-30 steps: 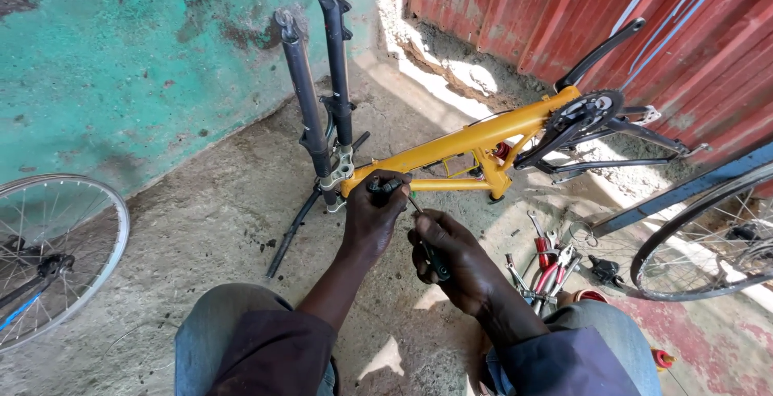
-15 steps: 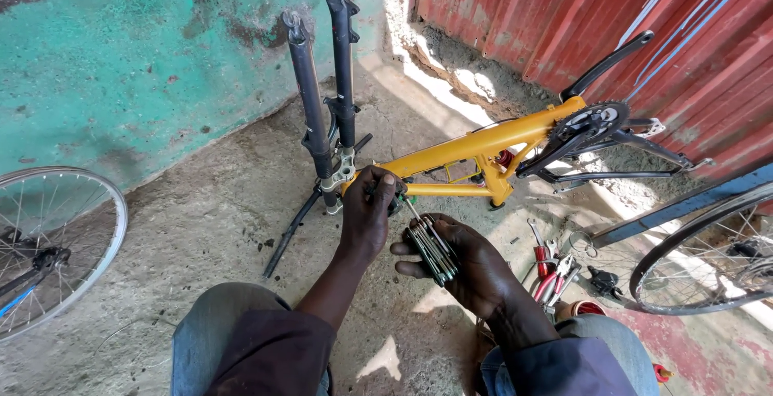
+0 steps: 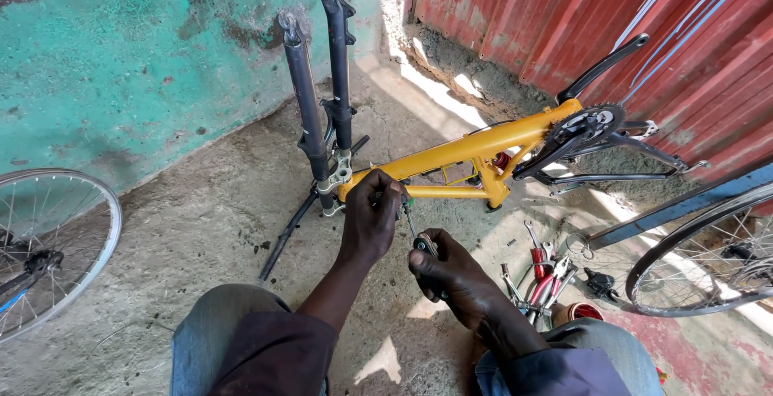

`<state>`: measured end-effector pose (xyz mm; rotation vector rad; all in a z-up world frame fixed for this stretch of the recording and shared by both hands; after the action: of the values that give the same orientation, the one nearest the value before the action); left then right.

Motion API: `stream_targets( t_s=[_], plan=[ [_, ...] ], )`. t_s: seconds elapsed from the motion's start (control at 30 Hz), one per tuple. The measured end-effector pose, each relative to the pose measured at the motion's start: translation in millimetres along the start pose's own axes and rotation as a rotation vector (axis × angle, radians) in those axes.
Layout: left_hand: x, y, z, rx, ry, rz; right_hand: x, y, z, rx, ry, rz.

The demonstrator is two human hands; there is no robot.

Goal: Adjusting the front fork of a bicycle frame using a multi-tool

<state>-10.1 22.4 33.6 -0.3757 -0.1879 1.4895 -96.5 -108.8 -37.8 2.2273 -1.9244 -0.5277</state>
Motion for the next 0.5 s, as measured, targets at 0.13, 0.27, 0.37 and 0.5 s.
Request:
stream_targets(
  t_s=[0.13, 0.27, 0.37, 0.5],
  plan=[
    [-3, -3, -4, -0.028, 0.033, -0.013, -5, 0, -8, 0.043, -0.124, -0.019],
    [1, -5, -5, -0.082, 0.091, 0.010, -8, 5, -19, 0.017, -0.088, -0.028],
    [2, -3, 0, -0.099, 0.132, 0.004, -1, 1, -12, -0.010, -0.053, 0.028],
    [-4, -1, 5, -0.072, 0.084, -0.033, 2, -4, -14, 0.054, -0.081, 0.082]
  ],
)
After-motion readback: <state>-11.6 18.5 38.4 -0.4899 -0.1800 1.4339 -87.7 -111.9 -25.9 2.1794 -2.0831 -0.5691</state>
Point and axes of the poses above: each hand's wrist, its own y-axis away from the middle knuckle, its own x-axis out of the back of the hand, z = x × y, the point moved 10 cm from there along -y, towards the middle knuckle, and after that the axes turned 9 degrees about y, right-handed, at the moved point
